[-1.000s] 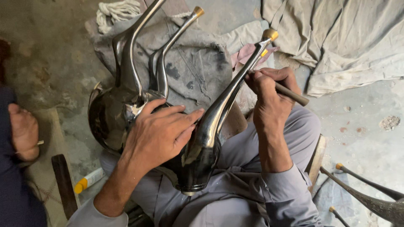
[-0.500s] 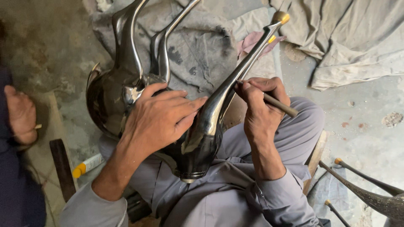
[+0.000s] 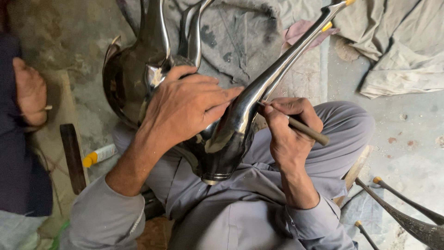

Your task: The person sits on the floor and uses a small brush to apply a substance to the surface of a shiny metal deer sculpture. They rotate the object to reach different areas, including the legs and body, while continuing to brush the surface.

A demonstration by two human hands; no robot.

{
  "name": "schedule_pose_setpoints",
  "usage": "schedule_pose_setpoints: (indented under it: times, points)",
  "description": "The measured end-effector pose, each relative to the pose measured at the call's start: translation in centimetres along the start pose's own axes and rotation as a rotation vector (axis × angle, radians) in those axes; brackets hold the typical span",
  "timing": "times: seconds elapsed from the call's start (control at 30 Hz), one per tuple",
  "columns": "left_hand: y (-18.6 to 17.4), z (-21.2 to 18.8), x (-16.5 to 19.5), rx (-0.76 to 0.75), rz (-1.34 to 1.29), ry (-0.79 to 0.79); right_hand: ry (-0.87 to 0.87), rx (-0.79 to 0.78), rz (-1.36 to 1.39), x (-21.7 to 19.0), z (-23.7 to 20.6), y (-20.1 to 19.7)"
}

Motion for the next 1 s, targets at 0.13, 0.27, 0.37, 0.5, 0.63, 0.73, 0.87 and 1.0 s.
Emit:
schedule_pose_setpoints:
  times: [0.13, 0.27, 0.37, 0.5, 0.63, 0.73, 0.87, 1.0]
  points:
    - [0.4, 0.0, -0.2, -0.019, 0.004, -0.031, -0.032, -0.067, -0.05, -0.5, -0.9, 0.3]
    - [0.3, -0.1, -0.1, -0.003, -0.023, -0.035, -0.091, -0.109, -0.133, -0.8, -1.5, 0.3]
    - [0.4, 0.0, -0.1, -0.012, -0.016, -0.048, -0.038, -0.111, -0.128, -0.2, -2.0, 0.0]
    - [0.4, -0.2, 0.1, 0.019, 0.005, -0.027, -0.082, -0.172, -0.115, 0.0, -2.4, 0.3]
    - [-0.1, -1.6, 0.2, 0.151, -0.011, 0.031, -0.16, -0.32, -0.075, -0.5, -0.4, 0.9]
    - [-1.7, -5.8, 1.9, 0.482, 0.046, 0.029, -0.275, -0.335, -0.081, -3.1, 1.3, 1.0]
    - [0.1, -13.9, 7.2, 0.582, 0.054, 0.124, -0.717, -0.253, -0.569, -8.7, 4.7, 3.3]
    - [5.1, -17.9, 8.3, 0.43, 0.166, 0.061, -1.002, -0.562, -0.82, -9.8, 5.3, 8.7]
Point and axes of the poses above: each hand's wrist, its own z-axis towards the middle knuckle, its own y-axis out of the palm, x = y × z, the point moved 9 cm from there along z, towards the middle knuckle, and after that the axes turned 2 degrees about -x, right-handed, at the moved point
